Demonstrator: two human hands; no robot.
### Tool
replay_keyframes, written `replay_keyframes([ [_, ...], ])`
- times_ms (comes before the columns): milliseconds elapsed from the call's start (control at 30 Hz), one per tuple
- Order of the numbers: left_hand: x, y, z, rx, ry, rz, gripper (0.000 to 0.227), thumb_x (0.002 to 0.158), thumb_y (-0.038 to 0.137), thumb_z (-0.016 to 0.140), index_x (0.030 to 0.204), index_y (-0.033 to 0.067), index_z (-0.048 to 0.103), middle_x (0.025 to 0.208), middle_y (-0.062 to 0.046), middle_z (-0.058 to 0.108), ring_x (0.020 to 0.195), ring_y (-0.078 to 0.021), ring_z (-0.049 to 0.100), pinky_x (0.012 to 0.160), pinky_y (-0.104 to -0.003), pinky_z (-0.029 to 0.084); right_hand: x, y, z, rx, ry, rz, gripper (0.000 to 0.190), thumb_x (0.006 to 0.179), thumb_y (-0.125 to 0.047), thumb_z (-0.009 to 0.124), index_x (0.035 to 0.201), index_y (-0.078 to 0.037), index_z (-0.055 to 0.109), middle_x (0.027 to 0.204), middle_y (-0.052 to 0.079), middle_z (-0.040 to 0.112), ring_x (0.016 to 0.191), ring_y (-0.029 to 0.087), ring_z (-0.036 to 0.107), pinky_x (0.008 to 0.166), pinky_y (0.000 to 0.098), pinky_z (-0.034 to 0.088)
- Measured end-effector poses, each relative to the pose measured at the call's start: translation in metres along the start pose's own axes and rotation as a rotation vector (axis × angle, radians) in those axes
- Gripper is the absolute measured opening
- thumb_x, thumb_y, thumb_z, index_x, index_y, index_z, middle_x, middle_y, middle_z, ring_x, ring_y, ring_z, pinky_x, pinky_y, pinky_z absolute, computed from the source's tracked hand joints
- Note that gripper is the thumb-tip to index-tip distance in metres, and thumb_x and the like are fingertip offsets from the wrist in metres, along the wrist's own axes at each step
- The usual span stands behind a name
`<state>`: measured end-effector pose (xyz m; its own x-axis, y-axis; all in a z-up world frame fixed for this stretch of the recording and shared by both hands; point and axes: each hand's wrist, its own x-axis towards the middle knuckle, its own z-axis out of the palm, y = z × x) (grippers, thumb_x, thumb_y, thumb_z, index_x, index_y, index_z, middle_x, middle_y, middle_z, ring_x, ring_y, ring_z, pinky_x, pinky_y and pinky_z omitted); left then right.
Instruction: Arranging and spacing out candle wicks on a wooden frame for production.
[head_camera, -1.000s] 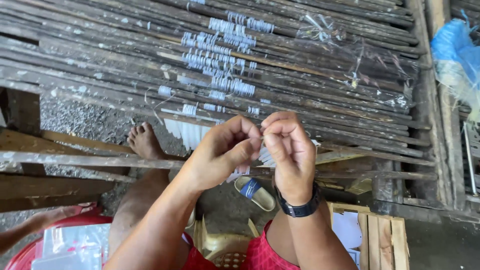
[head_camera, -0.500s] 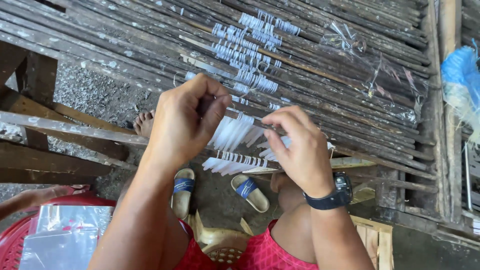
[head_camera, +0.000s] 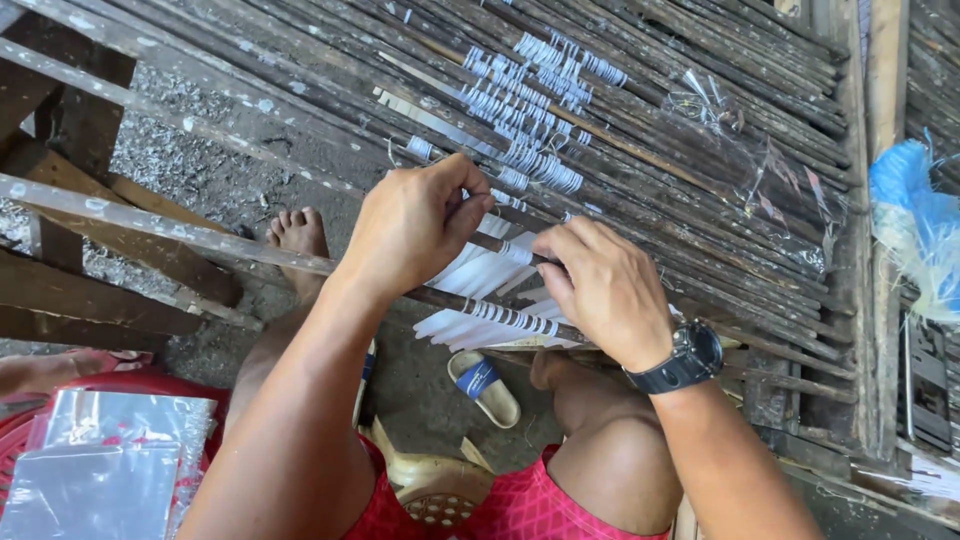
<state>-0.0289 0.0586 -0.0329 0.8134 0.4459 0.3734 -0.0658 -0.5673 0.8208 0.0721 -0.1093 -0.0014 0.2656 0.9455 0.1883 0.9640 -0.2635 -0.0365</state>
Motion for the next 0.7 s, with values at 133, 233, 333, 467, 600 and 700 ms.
replay_keyframes([
  [133, 0.001, 0.0, -0.001, -0.005, -0.02, -0.007, 0.003, 0.075, 0.009, 0.056, 0.077, 0.0103, 0.057, 0.043, -0.002, 0.044, 0.043, -0.0244, 0.05, 0.045, -0.034, 0.042, 0.014, -0.013, -0.01, 0.055, 0.008, -0.187, 0.021, 0.08, -0.002, 0.049, 0.098, -0.009, 0.057, 0.081, 0.011, 0.053, 0.071, 0.03, 0.057, 0.059, 0.0373, 0.047],
  [233, 0.001, 0.0, -0.003, -0.057, -0.014, -0.037, 0.003, 0.075, 0.009, 0.056, 0.078, 0.0096, 0.057, 0.043, -0.002, 0.044, 0.043, -0.024, 0.05, 0.046, -0.034, 0.042, 0.015, -0.005, -0.005, -0.003, -0.016, -0.26, 0.018, 0.083, -0.009, 0.046, 0.095, -0.012, 0.058, 0.081, 0.007, 0.052, 0.067, 0.023, 0.055, 0.058, 0.033, 0.045],
  [333, 0.002, -0.002, -0.004, -0.097, -0.021, -0.027, 0.003, 0.075, 0.01, 0.056, 0.078, 0.0104, 0.058, 0.044, -0.001, 0.046, 0.043, -0.0212, 0.051, 0.046, -0.031, 0.043, 0.014, -0.004, -0.01, -0.002, -0.04, -0.302, 0.019, 0.084, -0.008, 0.044, 0.094, -0.01, 0.059, 0.081, 0.007, 0.053, 0.067, 0.022, 0.055, 0.057, 0.0311, 0.046],
  [467, 0.003, -0.003, -0.004, -0.096, -0.028, -0.03, 0.003, 0.075, 0.009, 0.056, 0.077, 0.0101, 0.059, 0.044, 0.0, 0.046, 0.043, -0.0201, 0.051, 0.045, -0.03, 0.043, 0.009, 0.004, -0.01, -0.06, -0.052, -0.319, 0.019, 0.084, -0.008, 0.043, 0.094, -0.011, 0.058, 0.083, 0.006, 0.053, 0.068, 0.021, 0.055, 0.058, 0.03, 0.046],
  [600, 0.005, -0.003, -0.006, -0.113, -0.041, -0.029, 0.003, 0.075, 0.009, 0.056, 0.078, 0.0096, 0.058, 0.044, -0.002, 0.046, 0.043, -0.0219, 0.051, 0.045, -0.032, 0.042, 0.013, 0.013, -0.012, -0.069, -0.101, -0.343, 0.016, 0.084, -0.01, 0.044, 0.091, -0.012, 0.058, 0.078, 0.005, 0.054, 0.066, 0.02, 0.057, 0.058, 0.0289, 0.046],
  [700, 0.004, -0.003, -0.005, -0.128, -0.046, -0.033, 0.003, 0.076, 0.009, 0.056, 0.078, 0.0093, 0.058, 0.044, -0.002, 0.047, 0.042, -0.0211, 0.051, 0.044, -0.031, 0.042, 0.022, 0.021, -0.01, -0.04, -0.17, -0.363, 0.016, 0.086, -0.013, 0.043, 0.088, -0.013, 0.058, 0.074, 0.003, 0.055, 0.063, 0.019, 0.057, 0.058, 0.0279, 0.046],
])
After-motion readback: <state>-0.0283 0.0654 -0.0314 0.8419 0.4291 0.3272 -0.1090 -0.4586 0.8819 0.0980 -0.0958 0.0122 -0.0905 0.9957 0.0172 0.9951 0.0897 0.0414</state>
